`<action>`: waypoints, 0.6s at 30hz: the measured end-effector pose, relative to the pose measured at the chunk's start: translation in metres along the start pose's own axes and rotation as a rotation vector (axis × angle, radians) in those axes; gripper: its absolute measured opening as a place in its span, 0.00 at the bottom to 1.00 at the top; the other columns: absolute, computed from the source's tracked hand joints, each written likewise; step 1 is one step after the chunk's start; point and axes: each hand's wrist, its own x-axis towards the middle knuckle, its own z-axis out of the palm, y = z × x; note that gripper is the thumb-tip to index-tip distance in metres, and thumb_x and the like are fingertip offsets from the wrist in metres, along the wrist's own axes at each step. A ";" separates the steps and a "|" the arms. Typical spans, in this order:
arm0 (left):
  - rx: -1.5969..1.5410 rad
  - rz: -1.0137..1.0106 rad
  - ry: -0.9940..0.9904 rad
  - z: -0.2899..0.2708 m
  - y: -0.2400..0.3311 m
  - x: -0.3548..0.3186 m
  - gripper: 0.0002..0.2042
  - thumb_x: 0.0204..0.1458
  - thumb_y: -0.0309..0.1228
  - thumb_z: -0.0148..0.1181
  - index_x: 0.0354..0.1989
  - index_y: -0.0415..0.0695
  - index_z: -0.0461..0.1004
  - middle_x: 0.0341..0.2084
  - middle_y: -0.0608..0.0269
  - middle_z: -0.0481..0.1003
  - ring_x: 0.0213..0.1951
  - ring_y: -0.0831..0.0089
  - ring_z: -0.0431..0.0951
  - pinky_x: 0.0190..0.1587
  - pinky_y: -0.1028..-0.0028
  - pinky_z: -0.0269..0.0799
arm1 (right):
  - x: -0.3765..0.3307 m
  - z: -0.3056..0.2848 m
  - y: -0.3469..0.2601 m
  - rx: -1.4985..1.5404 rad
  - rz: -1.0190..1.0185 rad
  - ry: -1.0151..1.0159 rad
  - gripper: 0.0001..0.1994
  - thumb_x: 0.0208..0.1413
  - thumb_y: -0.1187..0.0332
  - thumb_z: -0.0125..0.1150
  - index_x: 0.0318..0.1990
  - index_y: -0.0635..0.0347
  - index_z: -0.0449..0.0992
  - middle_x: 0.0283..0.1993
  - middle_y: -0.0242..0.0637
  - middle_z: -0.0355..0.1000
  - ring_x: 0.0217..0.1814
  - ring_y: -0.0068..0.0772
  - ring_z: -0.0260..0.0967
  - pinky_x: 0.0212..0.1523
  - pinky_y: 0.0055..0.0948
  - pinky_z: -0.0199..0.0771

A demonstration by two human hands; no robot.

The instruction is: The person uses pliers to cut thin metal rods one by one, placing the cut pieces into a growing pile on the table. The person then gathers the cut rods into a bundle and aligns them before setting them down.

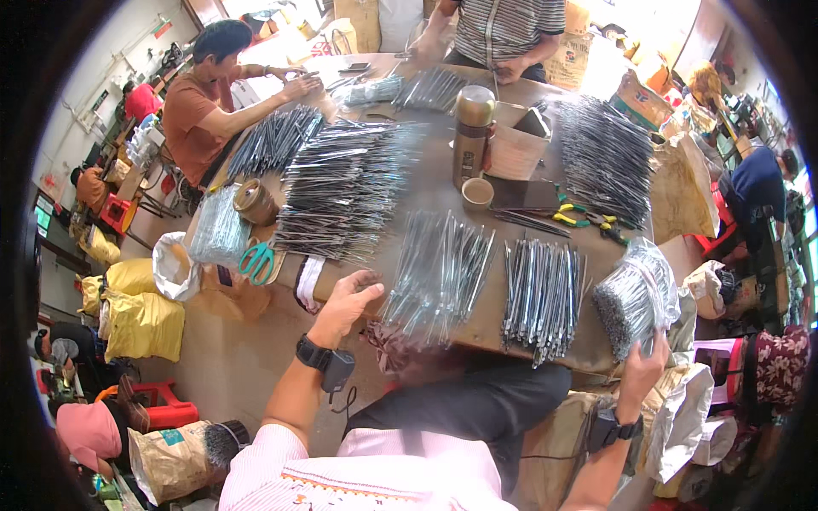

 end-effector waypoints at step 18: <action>0.116 -0.034 -0.208 0.026 0.003 0.036 0.34 0.56 0.40 0.61 0.63 0.25 0.60 0.55 0.40 0.72 0.58 0.57 0.72 0.59 0.67 0.66 | 0.055 0.141 -0.258 -0.246 -1.590 -0.808 0.52 0.40 0.62 0.73 0.74 0.51 0.48 0.77 0.43 0.45 0.80 0.42 0.40 0.75 0.50 0.42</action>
